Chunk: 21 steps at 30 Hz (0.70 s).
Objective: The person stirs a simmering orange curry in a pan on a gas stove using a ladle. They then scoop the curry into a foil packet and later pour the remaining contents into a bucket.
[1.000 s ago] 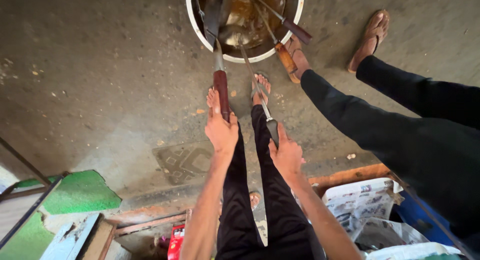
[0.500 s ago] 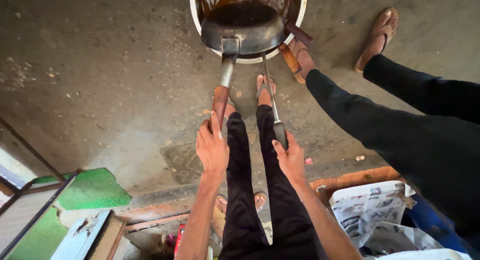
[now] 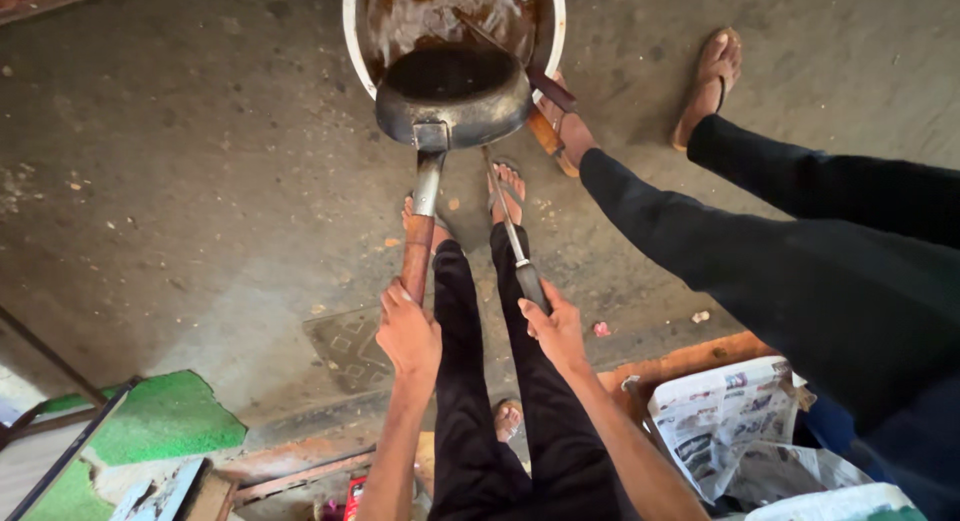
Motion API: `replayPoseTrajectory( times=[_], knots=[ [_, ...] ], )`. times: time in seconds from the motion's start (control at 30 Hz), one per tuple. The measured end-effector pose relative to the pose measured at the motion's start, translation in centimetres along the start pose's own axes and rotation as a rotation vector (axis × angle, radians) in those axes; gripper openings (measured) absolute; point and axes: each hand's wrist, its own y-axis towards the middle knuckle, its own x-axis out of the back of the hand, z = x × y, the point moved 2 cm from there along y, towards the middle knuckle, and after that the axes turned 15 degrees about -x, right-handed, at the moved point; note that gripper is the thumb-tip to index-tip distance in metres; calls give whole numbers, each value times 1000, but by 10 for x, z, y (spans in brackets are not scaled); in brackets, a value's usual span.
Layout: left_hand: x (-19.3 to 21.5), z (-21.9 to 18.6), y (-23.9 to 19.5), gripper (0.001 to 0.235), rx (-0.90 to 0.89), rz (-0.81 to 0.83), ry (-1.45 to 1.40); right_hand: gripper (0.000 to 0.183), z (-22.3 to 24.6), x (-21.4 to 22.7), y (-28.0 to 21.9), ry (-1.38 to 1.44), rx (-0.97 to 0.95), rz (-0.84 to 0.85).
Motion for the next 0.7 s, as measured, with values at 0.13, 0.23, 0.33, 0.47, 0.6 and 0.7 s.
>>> replayPoseTrajectory(
  times=[0.13,0.23,0.33,0.47,0.6,0.7],
  knots=[
    [-13,6,-2,56,63,-7,-39,51,0,11,1,-89,-6,-35],
    [-19,10,-6,58,32,-78,-52,50,3,14,-7,-157,103,-73],
    [-24,2,1,53,27,-170,-165,52,9,8,-13,-314,144,-167],
    [-22,-30,4,37,249,-241,-811,50,12,1,-38,-306,192,-201],
    [14,-58,9,22,428,-181,-1534,42,19,-10,-52,74,33,-66],
    [52,-45,5,45,418,-129,-1606,35,22,-25,-47,450,-83,178]
  ],
)
